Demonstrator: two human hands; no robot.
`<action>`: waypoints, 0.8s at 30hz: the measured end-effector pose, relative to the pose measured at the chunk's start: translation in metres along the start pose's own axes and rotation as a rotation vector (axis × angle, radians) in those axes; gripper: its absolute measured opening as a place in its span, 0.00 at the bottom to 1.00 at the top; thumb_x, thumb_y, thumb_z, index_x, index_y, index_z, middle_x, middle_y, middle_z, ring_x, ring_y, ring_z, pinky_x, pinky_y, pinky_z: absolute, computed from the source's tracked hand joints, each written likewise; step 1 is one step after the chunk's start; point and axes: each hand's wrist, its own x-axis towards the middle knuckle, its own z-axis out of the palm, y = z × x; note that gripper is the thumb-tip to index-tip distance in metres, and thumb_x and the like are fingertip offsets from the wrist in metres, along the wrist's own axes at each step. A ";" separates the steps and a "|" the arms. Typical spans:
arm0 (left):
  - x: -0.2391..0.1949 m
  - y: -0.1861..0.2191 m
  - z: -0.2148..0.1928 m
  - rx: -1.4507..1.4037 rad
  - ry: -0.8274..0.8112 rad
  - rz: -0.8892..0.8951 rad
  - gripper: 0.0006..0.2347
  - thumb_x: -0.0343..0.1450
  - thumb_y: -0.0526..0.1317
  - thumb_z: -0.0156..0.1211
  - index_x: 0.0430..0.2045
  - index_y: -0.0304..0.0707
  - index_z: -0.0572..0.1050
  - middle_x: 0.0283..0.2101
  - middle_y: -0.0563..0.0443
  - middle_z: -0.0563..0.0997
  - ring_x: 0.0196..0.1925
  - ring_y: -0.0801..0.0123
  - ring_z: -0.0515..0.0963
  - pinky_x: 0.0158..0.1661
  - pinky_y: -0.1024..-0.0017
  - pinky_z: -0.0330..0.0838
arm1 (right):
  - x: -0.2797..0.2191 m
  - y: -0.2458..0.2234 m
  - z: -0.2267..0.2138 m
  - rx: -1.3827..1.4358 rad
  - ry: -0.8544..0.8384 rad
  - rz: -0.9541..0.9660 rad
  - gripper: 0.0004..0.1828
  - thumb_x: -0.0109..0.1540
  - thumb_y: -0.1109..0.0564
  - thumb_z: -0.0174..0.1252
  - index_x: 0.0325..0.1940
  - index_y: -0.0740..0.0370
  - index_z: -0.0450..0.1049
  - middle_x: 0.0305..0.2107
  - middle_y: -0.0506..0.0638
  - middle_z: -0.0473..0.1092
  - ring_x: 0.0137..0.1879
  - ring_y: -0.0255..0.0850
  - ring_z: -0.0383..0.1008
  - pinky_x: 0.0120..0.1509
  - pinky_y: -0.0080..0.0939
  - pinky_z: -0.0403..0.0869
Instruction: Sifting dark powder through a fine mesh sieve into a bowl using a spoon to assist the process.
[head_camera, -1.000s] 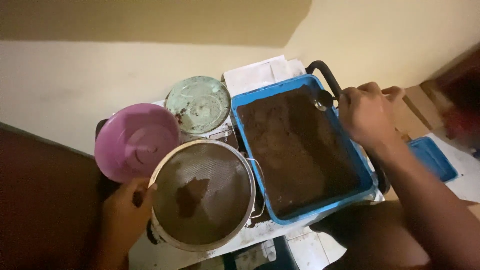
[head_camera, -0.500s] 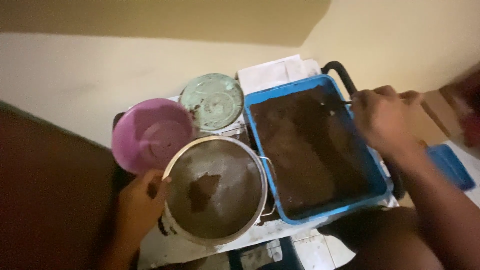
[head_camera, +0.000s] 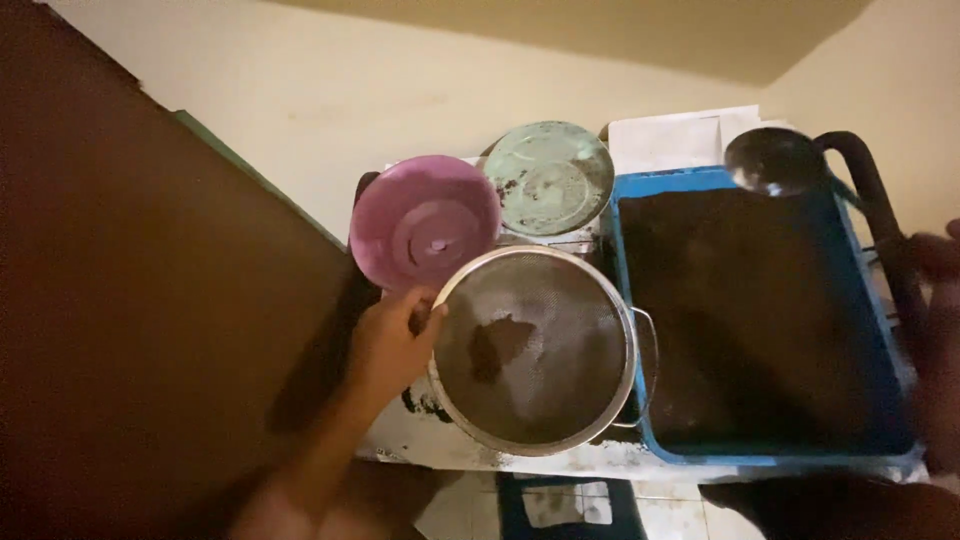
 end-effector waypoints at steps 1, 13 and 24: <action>0.001 0.003 -0.001 0.007 -0.027 -0.028 0.08 0.71 0.45 0.59 0.37 0.46 0.80 0.29 0.53 0.81 0.30 0.59 0.79 0.33 0.59 0.68 | 0.020 -0.097 -0.037 0.399 0.038 0.245 0.16 0.81 0.46 0.43 0.66 0.57 0.65 0.65 0.60 0.61 0.69 0.51 0.62 0.75 0.48 0.57; 0.002 -0.020 0.011 -0.001 0.044 0.076 0.05 0.70 0.42 0.63 0.33 0.45 0.81 0.30 0.53 0.84 0.30 0.61 0.81 0.37 0.63 0.72 | 0.062 -0.168 -0.122 -0.659 -0.142 -0.016 0.16 0.74 0.50 0.44 0.49 0.48 0.79 0.42 0.49 0.78 0.51 0.52 0.75 0.47 0.55 0.63; 0.002 -0.005 0.002 0.043 0.004 -0.028 0.04 0.70 0.43 0.63 0.33 0.48 0.82 0.26 0.54 0.83 0.28 0.64 0.79 0.36 0.65 0.71 | 0.070 -0.171 -0.111 -0.350 -0.228 0.198 0.22 0.74 0.55 0.41 0.42 0.64 0.80 0.42 0.62 0.78 0.53 0.54 0.75 0.56 0.61 0.53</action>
